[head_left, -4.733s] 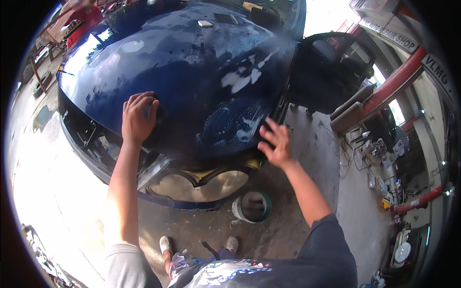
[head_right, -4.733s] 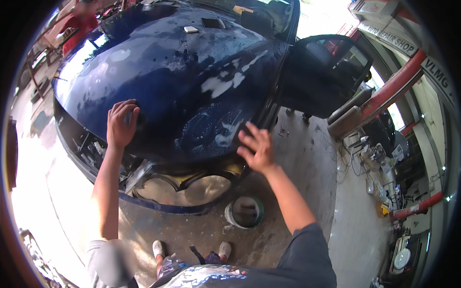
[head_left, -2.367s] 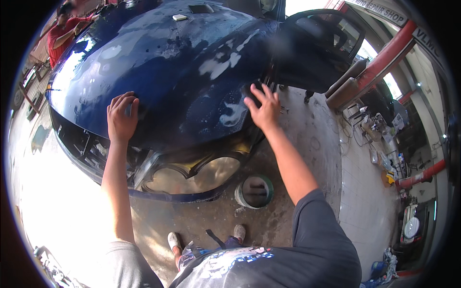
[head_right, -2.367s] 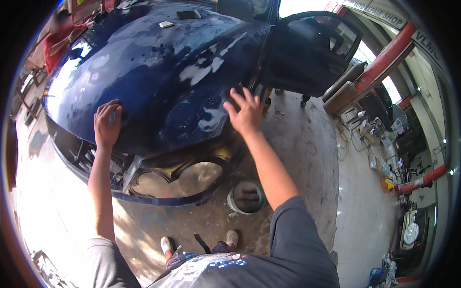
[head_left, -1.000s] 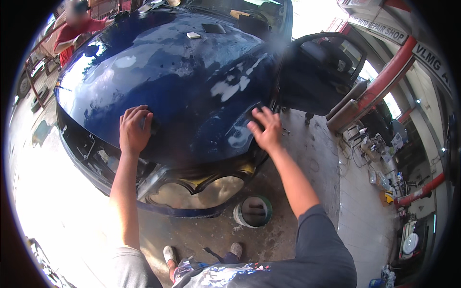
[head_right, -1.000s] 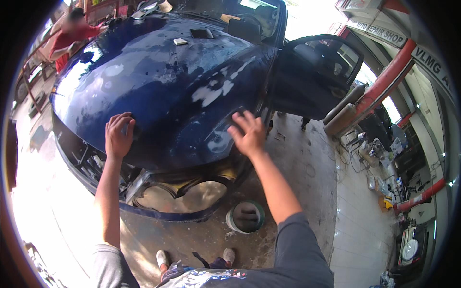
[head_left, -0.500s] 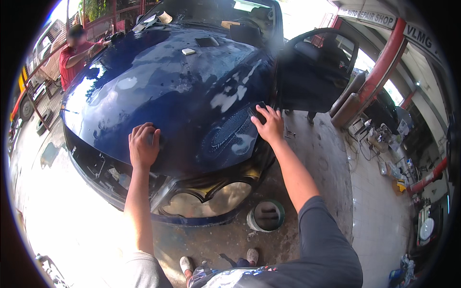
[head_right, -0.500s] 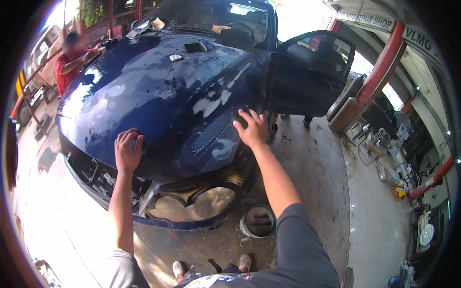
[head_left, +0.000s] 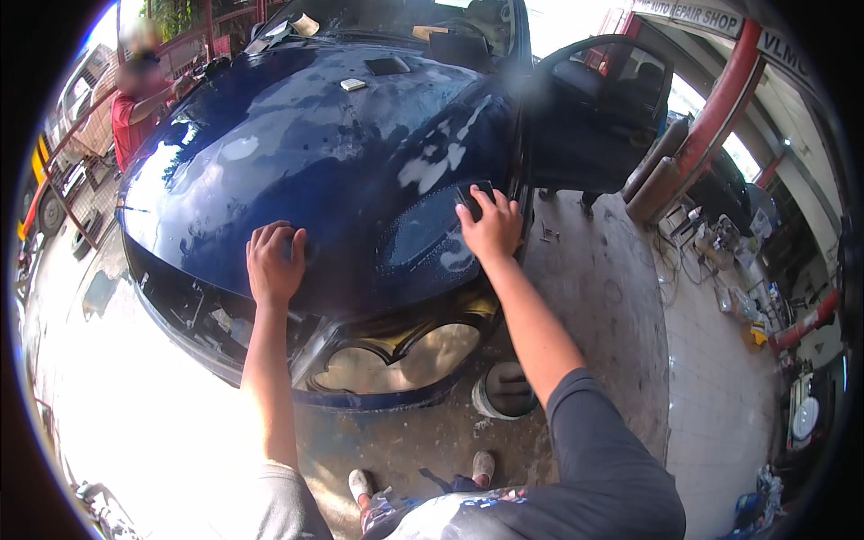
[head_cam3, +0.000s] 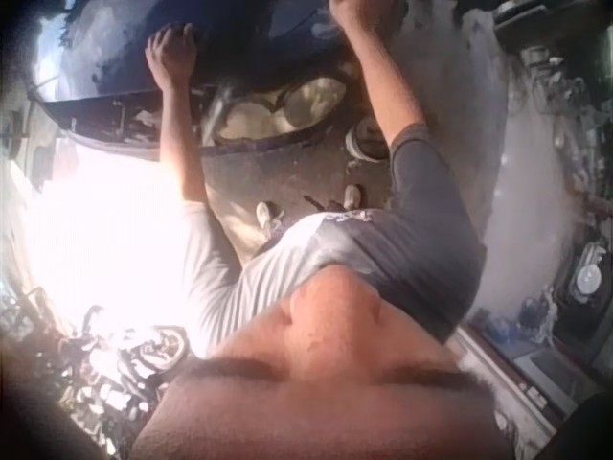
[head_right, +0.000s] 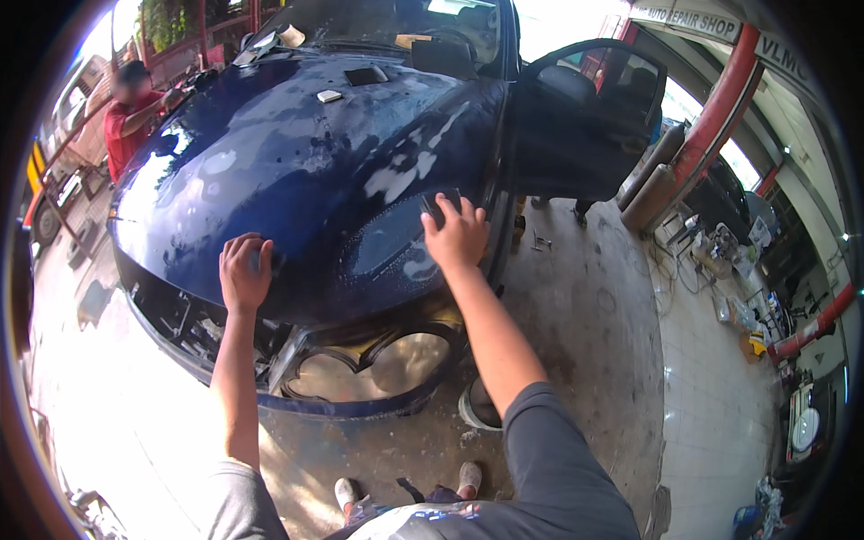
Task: The person sands the surface of a car hood with a sanding block, moving the block in circular and back-and-forth motions across the hood. The person occasionally pauses to feel the surface with their hands.
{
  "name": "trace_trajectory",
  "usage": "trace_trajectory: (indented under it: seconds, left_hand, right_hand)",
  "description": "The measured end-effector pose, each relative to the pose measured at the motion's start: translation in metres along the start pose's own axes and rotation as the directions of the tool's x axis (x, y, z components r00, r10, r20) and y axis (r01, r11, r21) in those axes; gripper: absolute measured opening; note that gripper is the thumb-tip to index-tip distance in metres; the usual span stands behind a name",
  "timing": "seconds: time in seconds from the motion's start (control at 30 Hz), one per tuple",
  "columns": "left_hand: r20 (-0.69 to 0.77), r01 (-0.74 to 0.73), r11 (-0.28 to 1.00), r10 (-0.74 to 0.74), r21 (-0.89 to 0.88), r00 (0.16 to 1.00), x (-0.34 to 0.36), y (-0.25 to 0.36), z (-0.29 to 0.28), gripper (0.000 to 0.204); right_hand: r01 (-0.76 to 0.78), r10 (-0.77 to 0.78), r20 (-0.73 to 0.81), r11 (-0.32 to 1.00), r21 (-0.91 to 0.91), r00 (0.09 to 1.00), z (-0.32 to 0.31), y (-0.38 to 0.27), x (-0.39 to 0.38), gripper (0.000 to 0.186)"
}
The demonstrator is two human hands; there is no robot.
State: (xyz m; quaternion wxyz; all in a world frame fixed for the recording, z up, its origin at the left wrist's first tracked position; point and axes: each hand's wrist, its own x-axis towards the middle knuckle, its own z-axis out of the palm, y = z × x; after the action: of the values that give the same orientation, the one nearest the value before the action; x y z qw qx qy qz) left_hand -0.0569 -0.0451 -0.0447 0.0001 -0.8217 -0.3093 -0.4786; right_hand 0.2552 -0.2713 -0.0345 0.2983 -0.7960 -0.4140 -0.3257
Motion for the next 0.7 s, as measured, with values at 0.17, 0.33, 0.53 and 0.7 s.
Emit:
trace_trajectory:
  seconds: [0.17,0.33,0.53,0.7]
  left_hand:
    - [-0.059,-0.014,0.997,0.01,-0.07,0.998,0.0,-0.002,0.0,0.012]
    - [-0.089,-0.029,0.992,0.018,-0.121,0.996,0.0,-0.007,0.0,0.013]
    - [-0.094,-0.021,0.99,0.009,-0.137,0.996,-0.003,-0.009,0.001,0.013]
    - [-0.095,-0.009,0.989,-0.005,-0.149,0.995,0.0,-0.008,0.001,0.016]
  right_hand:
    - [0.305,-0.349,0.118,0.908,0.287,0.93,-0.038,-0.086,-0.076,0.046]
    - [0.092,-0.074,-0.112,0.981,0.17,0.991,-0.002,0.021,-0.042,0.042]
    - [0.39,-0.419,0.048,0.875,0.286,0.907,-0.012,0.018,-0.036,0.042]
    - [0.158,-0.16,0.003,0.975,0.154,0.987,0.005,0.048,0.011,0.042]
